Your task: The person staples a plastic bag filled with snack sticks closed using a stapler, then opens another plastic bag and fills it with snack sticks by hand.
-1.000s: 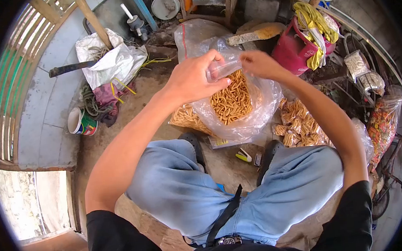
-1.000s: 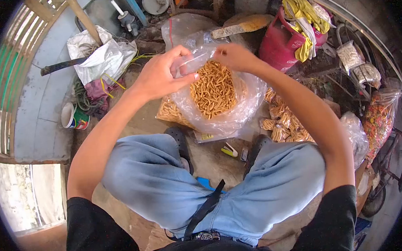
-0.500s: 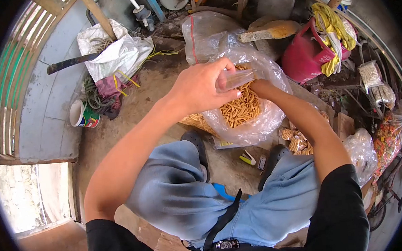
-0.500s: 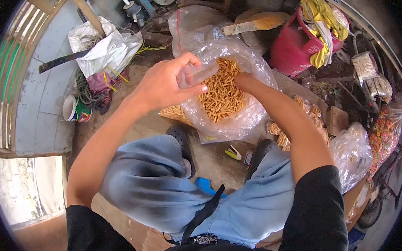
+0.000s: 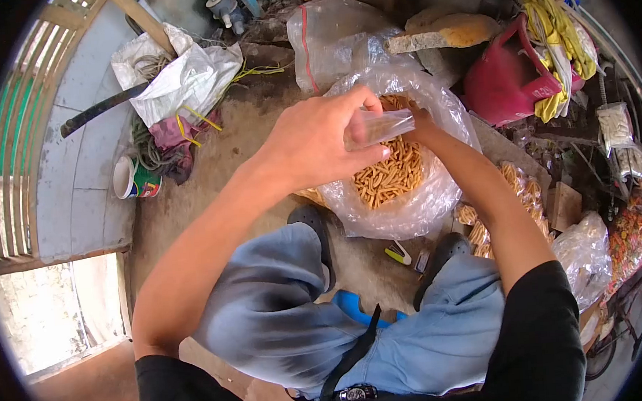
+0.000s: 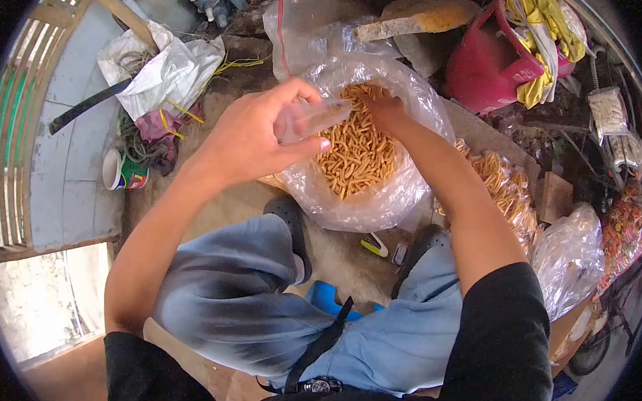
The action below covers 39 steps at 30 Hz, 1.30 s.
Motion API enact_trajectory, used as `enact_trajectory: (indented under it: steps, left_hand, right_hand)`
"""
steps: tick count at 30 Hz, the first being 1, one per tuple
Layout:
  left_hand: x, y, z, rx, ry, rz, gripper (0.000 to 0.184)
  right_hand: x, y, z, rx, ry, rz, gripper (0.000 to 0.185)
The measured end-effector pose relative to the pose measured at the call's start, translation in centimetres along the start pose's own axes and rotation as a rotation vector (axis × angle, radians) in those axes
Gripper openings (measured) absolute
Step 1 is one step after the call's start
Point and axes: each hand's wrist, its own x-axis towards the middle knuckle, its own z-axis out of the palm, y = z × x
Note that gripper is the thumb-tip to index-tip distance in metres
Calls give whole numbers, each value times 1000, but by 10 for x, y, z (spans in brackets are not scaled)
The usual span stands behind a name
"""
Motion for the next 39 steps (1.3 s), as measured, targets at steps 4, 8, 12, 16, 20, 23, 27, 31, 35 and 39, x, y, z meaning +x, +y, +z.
enact_trajectory:
  steps: [4, 8, 12, 16, 20, 23, 27, 31, 35, 39]
  left_hand:
    - [0, -2, 0, 1, 2, -42, 43]
    - [-4, -3, 3, 52, 5, -39, 43]
    - [-11, -3, 7, 77, -8, -46, 42]
    - [-18, 0, 7, 98, -9, -35, 42]
    - [-23, 8, 1, 140, -21, -51, 42]
    - [-28, 10, 0, 151, 7, -3, 42]
    - [-33, 21, -5, 160, 17, 0, 41]
    - [-37, 30, -6, 153, 14, 19, 42]
    - [-38, 38, -3, 140, 30, 60, 43]
    - [-42, 49, -4, 120, 15, 70, 43]
  right_hand:
    - [10, -1, 1, -68, -113, -31, 88]
    - [15, -8, 1, -22, -191, 62, 87]
    - [28, 2, 17, -102, -85, 33, 85]
    - [27, 11, 16, 91, -130, -49, 76]
    - [25, 18, 27, 122, -48, -98, 68]
    - [23, 17, 25, 95, -81, -97, 57]
    - [32, 24, 47, 145, -74, -247, 44]
    - [-1, -19, 9, 92, -267, -354, 28]
    - [-47, -56, -25, 645, -471, -289, 27]
    - [-40, -49, -28, 513, -406, -268, 23]
